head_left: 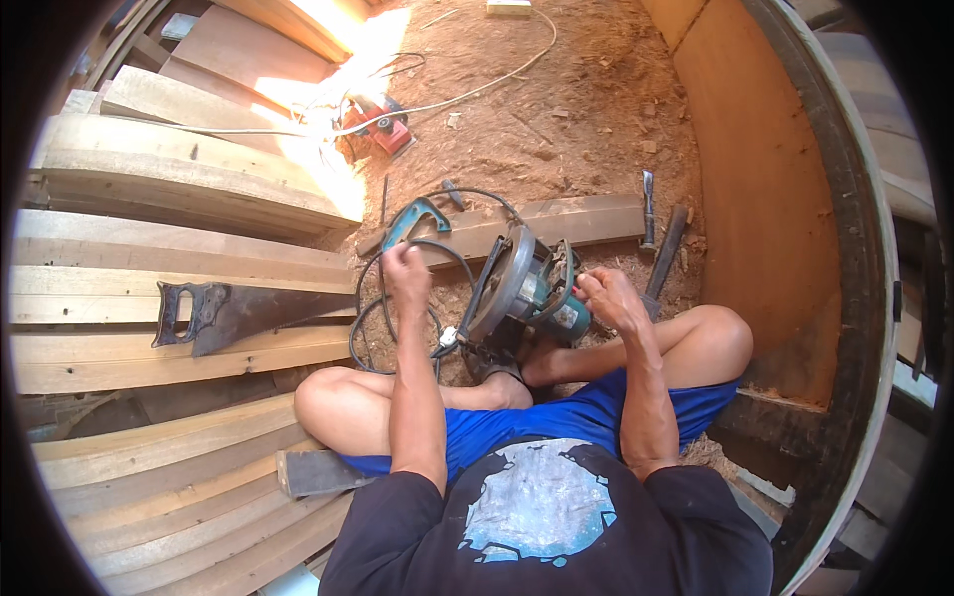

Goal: The person sits on the ground and uses a small tool to loosen components on a circular saw, then inspects the tool base and guard by hand.

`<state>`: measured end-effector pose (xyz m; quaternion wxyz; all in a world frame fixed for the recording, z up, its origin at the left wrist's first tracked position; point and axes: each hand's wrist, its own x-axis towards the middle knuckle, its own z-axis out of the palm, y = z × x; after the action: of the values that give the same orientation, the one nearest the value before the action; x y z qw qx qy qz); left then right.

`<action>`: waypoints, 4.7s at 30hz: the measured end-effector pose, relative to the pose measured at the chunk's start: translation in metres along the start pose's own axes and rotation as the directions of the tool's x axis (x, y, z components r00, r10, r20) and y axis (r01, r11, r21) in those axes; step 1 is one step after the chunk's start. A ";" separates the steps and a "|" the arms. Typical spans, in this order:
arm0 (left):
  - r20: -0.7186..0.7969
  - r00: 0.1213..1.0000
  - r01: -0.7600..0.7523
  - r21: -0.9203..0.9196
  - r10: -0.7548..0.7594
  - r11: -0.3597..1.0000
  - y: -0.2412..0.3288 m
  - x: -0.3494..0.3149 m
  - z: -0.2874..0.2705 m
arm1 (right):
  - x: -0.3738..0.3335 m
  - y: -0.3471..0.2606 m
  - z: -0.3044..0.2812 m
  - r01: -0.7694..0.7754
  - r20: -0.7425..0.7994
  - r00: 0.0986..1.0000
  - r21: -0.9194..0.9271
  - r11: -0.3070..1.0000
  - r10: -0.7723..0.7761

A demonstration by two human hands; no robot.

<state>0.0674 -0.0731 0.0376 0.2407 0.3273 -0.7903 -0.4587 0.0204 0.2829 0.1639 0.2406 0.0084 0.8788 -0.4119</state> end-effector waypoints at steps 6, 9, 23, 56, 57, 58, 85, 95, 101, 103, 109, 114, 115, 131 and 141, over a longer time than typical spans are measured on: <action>0.610 0.772 0.048 0.225 -0.179 0.973 0.025 -0.034 0.034 | -0.005 0.008 0.039 0.056 0.091 0.994 0.060 0.997 -0.061; 0.637 0.710 0.068 0.362 -0.301 0.929 -0.015 -0.048 0.045 | -0.006 -0.003 0.055 0.038 0.025 0.999 0.094 0.995 -0.040; 0.756 0.463 0.412 0.279 -0.463 0.867 -0.023 -0.055 0.057 | -0.015 0.003 0.062 0.169 -0.054 0.985 0.205 0.964 -0.162; 0.771 0.578 0.367 0.047 -0.267 0.929 0.078 -0.033 -0.064 | -0.091 -0.059 0.009 0.445 0.236 0.811 0.345 0.826 -0.536; 0.763 0.620 0.276 0.006 -0.183 0.961 0.065 -0.027 -0.065 | -0.093 -0.062 0.011 0.478 0.225 0.795 0.341 0.810 -0.564; 0.753 0.630 0.278 0.007 -0.188 0.960 0.058 -0.027 -0.072 | -0.095 -0.064 0.014 0.509 0.215 0.777 0.336 0.792 -0.591; 0.792 0.531 0.002 -0.357 0.302 0.934 0.196 -0.045 -0.139 | -0.067 -0.091 -0.025 0.128 0.400 0.705 0.740 0.660 -0.585; 0.812 0.537 -0.190 -0.146 0.228 0.971 0.216 -0.062 -0.155 | -0.046 -0.059 0.011 -0.074 0.368 0.737 0.878 0.473 -0.567; 0.809 0.557 -0.129 -0.139 0.188 0.982 0.190 -0.064 -0.139 | -0.034 -0.046 0.029 -0.149 0.367 0.777 0.897 0.416 -0.512; 0.810 0.558 -0.113 -0.137 0.177 0.984 0.168 -0.058 -0.128 | -0.027 -0.038 0.037 -0.131 0.352 0.807 0.890 0.437 -0.475; 0.840 0.541 0.066 -0.096 0.045 0.993 0.148 -0.050 -0.093 | -0.014 -0.014 0.054 -0.142 0.271 0.937 0.873 0.467 -0.221; 0.882 0.469 0.244 -0.180 0.047 0.953 0.099 -0.049 -0.075 | -0.014 -0.011 0.061 -0.184 0.289 0.943 0.866 0.464 -0.166; 0.882 0.468 0.247 -0.181 0.046 0.952 0.091 -0.049 -0.072 | -0.014 -0.012 0.063 -0.195 0.289 0.940 0.892 0.408 -0.183; 0.828 0.552 0.174 -0.226 0.095 0.958 0.084 -0.053 -0.069 | -0.042 -0.034 0.058 0.315 -0.276 0.933 0.313 0.896 -0.232; 0.862 0.500 0.288 -0.075 -0.083 0.955 0.061 -0.052 -0.062 | -0.062 -0.060 0.052 0.485 0.185 0.832 0.216 0.847 -0.523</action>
<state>0.1267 -0.0475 0.1163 -0.1942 0.1176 -0.7135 -0.6629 0.0841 0.2164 0.2057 0.2247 -0.2541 0.7786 -0.5280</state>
